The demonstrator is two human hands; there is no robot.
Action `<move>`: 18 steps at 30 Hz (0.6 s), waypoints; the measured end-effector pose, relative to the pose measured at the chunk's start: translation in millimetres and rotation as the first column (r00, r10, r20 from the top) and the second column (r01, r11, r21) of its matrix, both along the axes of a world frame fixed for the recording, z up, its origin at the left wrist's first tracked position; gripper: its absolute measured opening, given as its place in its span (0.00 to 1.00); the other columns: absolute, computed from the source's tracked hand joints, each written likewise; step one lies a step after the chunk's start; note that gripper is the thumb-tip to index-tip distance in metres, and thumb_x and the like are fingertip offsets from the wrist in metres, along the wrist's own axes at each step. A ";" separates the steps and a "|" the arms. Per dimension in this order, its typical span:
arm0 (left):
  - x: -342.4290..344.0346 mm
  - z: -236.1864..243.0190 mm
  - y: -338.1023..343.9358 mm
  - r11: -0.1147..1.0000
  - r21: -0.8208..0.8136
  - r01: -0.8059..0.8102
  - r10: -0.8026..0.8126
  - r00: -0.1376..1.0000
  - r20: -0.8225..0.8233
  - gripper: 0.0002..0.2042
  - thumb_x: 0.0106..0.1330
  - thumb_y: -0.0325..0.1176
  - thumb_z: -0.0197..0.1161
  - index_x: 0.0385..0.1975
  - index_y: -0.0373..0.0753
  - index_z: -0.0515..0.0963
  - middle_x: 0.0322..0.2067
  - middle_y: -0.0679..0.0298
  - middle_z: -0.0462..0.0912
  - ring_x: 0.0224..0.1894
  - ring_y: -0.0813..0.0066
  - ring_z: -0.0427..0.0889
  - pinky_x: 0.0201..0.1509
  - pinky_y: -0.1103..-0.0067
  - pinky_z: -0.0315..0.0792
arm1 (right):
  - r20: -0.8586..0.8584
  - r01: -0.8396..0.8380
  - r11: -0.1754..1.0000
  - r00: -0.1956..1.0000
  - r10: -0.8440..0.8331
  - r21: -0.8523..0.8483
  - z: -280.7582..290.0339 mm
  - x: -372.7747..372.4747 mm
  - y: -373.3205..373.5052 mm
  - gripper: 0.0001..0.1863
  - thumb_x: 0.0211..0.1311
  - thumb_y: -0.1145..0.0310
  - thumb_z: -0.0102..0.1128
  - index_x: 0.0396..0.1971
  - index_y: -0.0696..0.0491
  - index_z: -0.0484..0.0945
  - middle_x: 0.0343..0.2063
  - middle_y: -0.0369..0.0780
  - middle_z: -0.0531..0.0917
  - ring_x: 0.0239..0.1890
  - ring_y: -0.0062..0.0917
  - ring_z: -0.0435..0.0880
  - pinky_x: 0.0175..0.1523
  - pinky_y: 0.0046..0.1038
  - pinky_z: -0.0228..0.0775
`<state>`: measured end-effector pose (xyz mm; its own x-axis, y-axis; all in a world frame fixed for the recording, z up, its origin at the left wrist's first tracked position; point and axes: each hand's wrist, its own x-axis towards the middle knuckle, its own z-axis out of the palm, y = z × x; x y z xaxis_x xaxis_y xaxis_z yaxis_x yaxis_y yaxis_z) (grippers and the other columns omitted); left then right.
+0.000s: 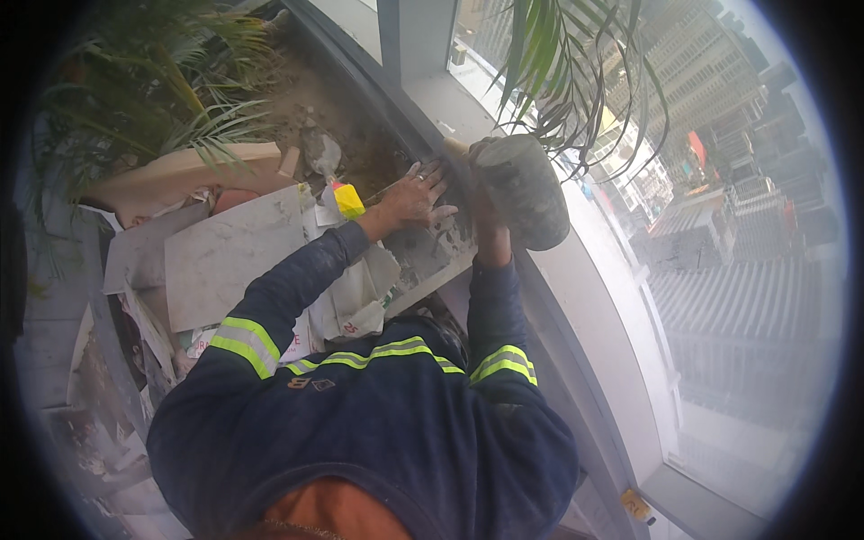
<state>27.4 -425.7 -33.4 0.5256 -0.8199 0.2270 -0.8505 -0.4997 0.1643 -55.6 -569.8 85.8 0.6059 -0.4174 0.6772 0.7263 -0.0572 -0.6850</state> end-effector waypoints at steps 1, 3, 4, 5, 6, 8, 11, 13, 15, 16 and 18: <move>0.1 2.0 3.0 1.000 0.026 0.010 -0.010 1.000 -0.003 0.38 0.74 0.63 0.47 0.73 0.38 0.64 0.76 0.53 0.60 0.79 0.56 0.53 0.79 0.47 0.49 | -0.002 -0.003 1.000 1.000 0.003 0.004 -1.7 1.3 -1.1 0.06 0.71 0.69 0.60 0.34 0.53 0.74 0.31 0.33 0.72 0.34 0.21 0.69 0.44 0.27 0.65; 10.0 12.1 6.1 0.996 0.089 -0.006 0.006 1.000 -0.001 0.37 0.75 0.62 0.46 0.74 0.41 0.62 0.76 0.55 0.58 0.80 0.57 0.53 0.79 0.47 0.48 | -0.002 -0.012 1.000 1.000 0.012 0.017 -5.6 6.6 -6.3 0.07 0.72 0.69 0.59 0.32 0.53 0.73 0.29 0.33 0.71 0.32 0.20 0.68 0.42 0.27 0.64; 21.7 16.9 10.3 0.991 0.129 -0.034 0.034 0.999 -0.002 0.36 0.76 0.61 0.45 0.75 0.42 0.60 0.77 0.57 0.57 0.80 0.58 0.52 0.79 0.46 0.47 | -0.002 -0.020 1.000 1.000 0.020 0.025 -7.9 9.2 -10.1 0.08 0.72 0.70 0.59 0.31 0.53 0.73 0.27 0.32 0.70 0.31 0.20 0.67 0.41 0.27 0.64; 34.5 19.7 17.8 0.983 0.174 -0.066 0.067 0.998 -0.001 0.35 0.76 0.60 0.45 0.76 0.44 0.58 0.78 0.58 0.56 0.80 0.59 0.52 0.79 0.46 0.46 | -0.009 -0.033 0.998 0.999 0.033 0.045 -11.7 12.6 -11.9 0.09 0.73 0.70 0.58 0.30 0.53 0.72 0.26 0.32 0.70 0.30 0.19 0.66 0.40 0.26 0.63; 49.6 20.5 25.3 0.974 0.196 -0.116 0.118 0.993 0.002 0.34 0.77 0.58 0.45 0.77 0.45 0.57 0.78 0.59 0.55 0.80 0.58 0.52 0.79 0.45 0.47 | -0.016 -0.046 0.997 0.999 0.047 0.068 -14.6 15.3 -11.4 0.10 0.73 0.70 0.58 0.29 0.53 0.72 0.25 0.32 0.69 0.29 0.19 0.66 0.39 0.26 0.63; 82.8 22.1 39.7 0.947 0.242 -0.213 0.218 0.976 0.007 0.32 0.78 0.53 0.46 0.78 0.48 0.54 0.79 0.62 0.53 0.80 0.58 0.52 0.79 0.45 0.47 | -0.090 -0.063 0.983 0.993 0.079 0.173 -16.4 21.9 -11.1 0.11 0.73 0.71 0.57 0.27 0.53 0.71 0.23 0.32 0.68 0.27 0.19 0.65 0.37 0.26 0.62; 119.4 22.1 66.5 0.917 0.323 -0.233 0.228 0.972 0.054 0.32 0.77 0.46 0.48 0.79 0.49 0.52 0.79 0.64 0.51 0.80 0.56 0.52 0.78 0.44 0.49 | -0.305 -0.053 0.827 0.915 0.265 0.560 40.8 16.7 16.3 0.10 0.73 0.71 0.58 0.28 0.54 0.73 0.24 0.33 0.72 0.29 0.19 0.69 0.38 0.25 0.65; 117.5 25.3 59.5 0.939 0.286 -0.194 0.209 0.978 -0.023 0.34 0.71 0.37 0.51 0.78 0.48 0.53 0.79 0.62 0.52 0.80 0.53 0.52 0.78 0.47 0.52 | -0.345 -0.015 0.787 0.893 0.288 0.617 47.9 17.0 19.8 0.08 0.73 0.72 0.59 0.31 0.55 0.76 0.25 0.34 0.76 0.31 0.20 0.73 0.40 0.25 0.68; 115.4 25.3 56.7 0.951 0.238 -0.200 0.217 0.975 -0.049 0.36 0.68 0.34 0.52 0.78 0.48 0.54 0.79 0.61 0.52 0.80 0.52 0.52 0.79 0.48 0.52 | -0.276 -0.035 0.915 0.948 0.157 0.402 22.2 30.4 21.9 0.06 0.72 0.72 0.60 0.33 0.55 0.77 0.27 0.35 0.79 0.34 0.20 0.76 0.43 0.26 0.71; 117.4 26.9 55.8 0.950 0.243 -0.195 0.210 0.977 -0.038 0.36 0.67 0.33 0.52 0.78 0.47 0.55 0.79 0.60 0.51 0.80 0.52 0.52 0.79 0.49 0.52 | -0.224 -0.031 0.959 0.970 0.097 0.282 5.6 39.3 22.2 0.05 0.72 0.72 0.60 0.34 0.55 0.78 0.28 0.35 0.80 0.35 0.20 0.78 0.44 0.26 0.72; 117.4 20.7 58.6 0.946 0.262 -0.192 0.207 0.978 -0.029 0.37 0.65 0.32 0.53 0.78 0.47 0.55 0.79 0.59 0.51 0.80 0.52 0.52 0.79 0.50 0.52 | -0.196 -0.005 1.000 0.980 0.006 0.004 -44.9 58.1 17.6 0.03 0.71 0.72 0.62 0.40 0.55 0.79 0.34 0.36 0.82 0.40 0.22 0.79 0.48 0.28 0.73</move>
